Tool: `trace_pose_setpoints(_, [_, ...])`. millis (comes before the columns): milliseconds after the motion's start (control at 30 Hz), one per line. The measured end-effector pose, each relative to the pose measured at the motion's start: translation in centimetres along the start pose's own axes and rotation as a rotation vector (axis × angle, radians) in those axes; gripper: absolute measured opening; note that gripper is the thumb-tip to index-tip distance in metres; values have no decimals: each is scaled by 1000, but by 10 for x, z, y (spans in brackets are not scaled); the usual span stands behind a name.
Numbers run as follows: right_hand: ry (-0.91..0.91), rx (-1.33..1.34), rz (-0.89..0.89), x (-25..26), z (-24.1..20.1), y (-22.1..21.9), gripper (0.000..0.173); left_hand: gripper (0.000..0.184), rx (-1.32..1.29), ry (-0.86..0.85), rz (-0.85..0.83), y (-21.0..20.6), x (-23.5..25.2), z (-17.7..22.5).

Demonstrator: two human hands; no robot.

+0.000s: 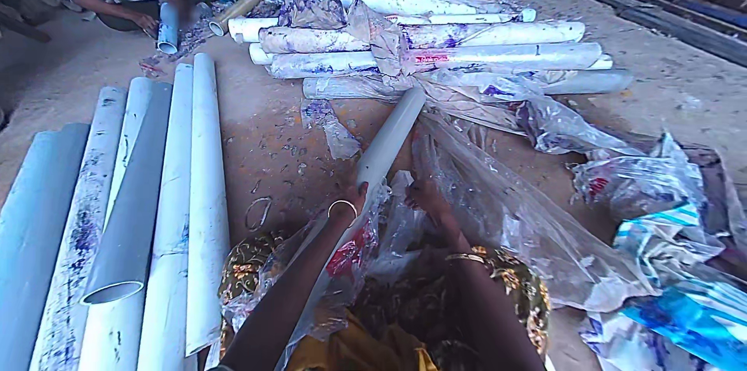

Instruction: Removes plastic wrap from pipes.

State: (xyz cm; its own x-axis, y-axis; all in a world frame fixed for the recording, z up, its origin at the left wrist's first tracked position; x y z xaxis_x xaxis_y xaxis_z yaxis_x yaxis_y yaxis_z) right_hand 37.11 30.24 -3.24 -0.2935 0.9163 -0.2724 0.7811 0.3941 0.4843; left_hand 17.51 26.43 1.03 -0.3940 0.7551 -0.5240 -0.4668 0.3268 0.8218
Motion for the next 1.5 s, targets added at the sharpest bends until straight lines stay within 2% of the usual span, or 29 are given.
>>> trace_pose_setpoints(100, [68, 86, -76, 9, -20, -14, 47, 60, 70, 6, -47, 3, -2, 9])
trace_pose_setpoints(233, [-111, 237, -66, 4, -47, -42, 58, 62, -9, 43, -97, 5, 7, 21])
trace_pose_setpoints(300, [-108, 338, -66, 4, -47, -48, 46, 59, -36, 27, -80, 4, 12, 16])
trace_pose_setpoints(367, [-43, 508, -3, 5, -39, -57, 19, 56, -78, 4, -43, 1, 19, 9])
trace_pose_setpoints(400, [0, 625, 32, 4, -36, -61, 16, 56, -82, 7, -26, -1, 20, 9])
trace_pose_setpoints(467, [47, 766, 102, 4, -36, -63, 25, 66, -82, 33, -10, -3, 21, 11])
trace_pose_setpoints(533, [26, 754, 136, -2, -33, -64, 25, 76, -90, 50, 2, 1, 24, 9])
trace_pose_setpoints(667, [-92, 728, 168, -39, -21, -70, 28, 75, -114, 18, -141, 9, 53, -8])
trace_pose_setpoints(800, [-299, 863, 225, -46, -14, -87, 20, 75, -147, -9, -146, 14, 57, -12])
trace_pose_setpoints(867, [-349, 928, 326, -47, -14, -92, 16, 73, -193, -13, -138, 14, 56, -15])
trace_pose_setpoints(933, [-324, 962, 484, -54, -18, -85, 29, 74, -216, -16, -135, 14, 59, -15])
trace_pose_setpoints(1000, [-141, 747, 667, -69, -19, -73, 33, 75, -202, -24, -129, 12, 60, -17])
trace_pose_setpoints(1067, [228, 345, 712, -86, -18, -61, 33, 77, -179, -45, -128, 10, 64, -18])
trace_pose_setpoints(1100, [395, 166, 630, -94, -24, -59, 32, 77, -174, -52, -128, 10, 64, -18])
trace_pose_setpoints(1167, [692, -112, 311, -107, -49, -66, 37, 77, -211, -63, -141, 11, 62, -19])
trace_pose_setpoints(1267, [1017, -447, -136, -126, -88, -112, 71, 78, -250, -91, -169, 15, 60, -22])
trace_pose_setpoints(1300, [1119, -537, -186, -128, -90, -131, 70, 80, -243, -97, -165, 16, 59, -23])
trace_pose_setpoints(1400, [1405, -611, -64, -120, -78, -170, 38, 92, -221, -81, -142, 11, 63, -22])
trace_pose_setpoints(1500, [1429, -417, -34, -112, -83, -164, 18, 102, -145, -64, -147, 11, 70, -21])
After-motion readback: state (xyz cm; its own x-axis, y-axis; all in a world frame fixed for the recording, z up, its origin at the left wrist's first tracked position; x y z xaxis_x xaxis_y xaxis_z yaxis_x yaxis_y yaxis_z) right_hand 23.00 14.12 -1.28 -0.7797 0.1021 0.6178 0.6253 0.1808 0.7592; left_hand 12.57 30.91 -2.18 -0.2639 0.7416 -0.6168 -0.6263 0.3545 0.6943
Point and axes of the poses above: each hand's wrist, its own x-axis towards the middle knuckle, its own y-axis out of the back of the hand, z = x × y, the point moved 1 cm from there along x, towards the middle knuckle, and after that the axes turned 15 degrees about y, right-handed, at the moved point
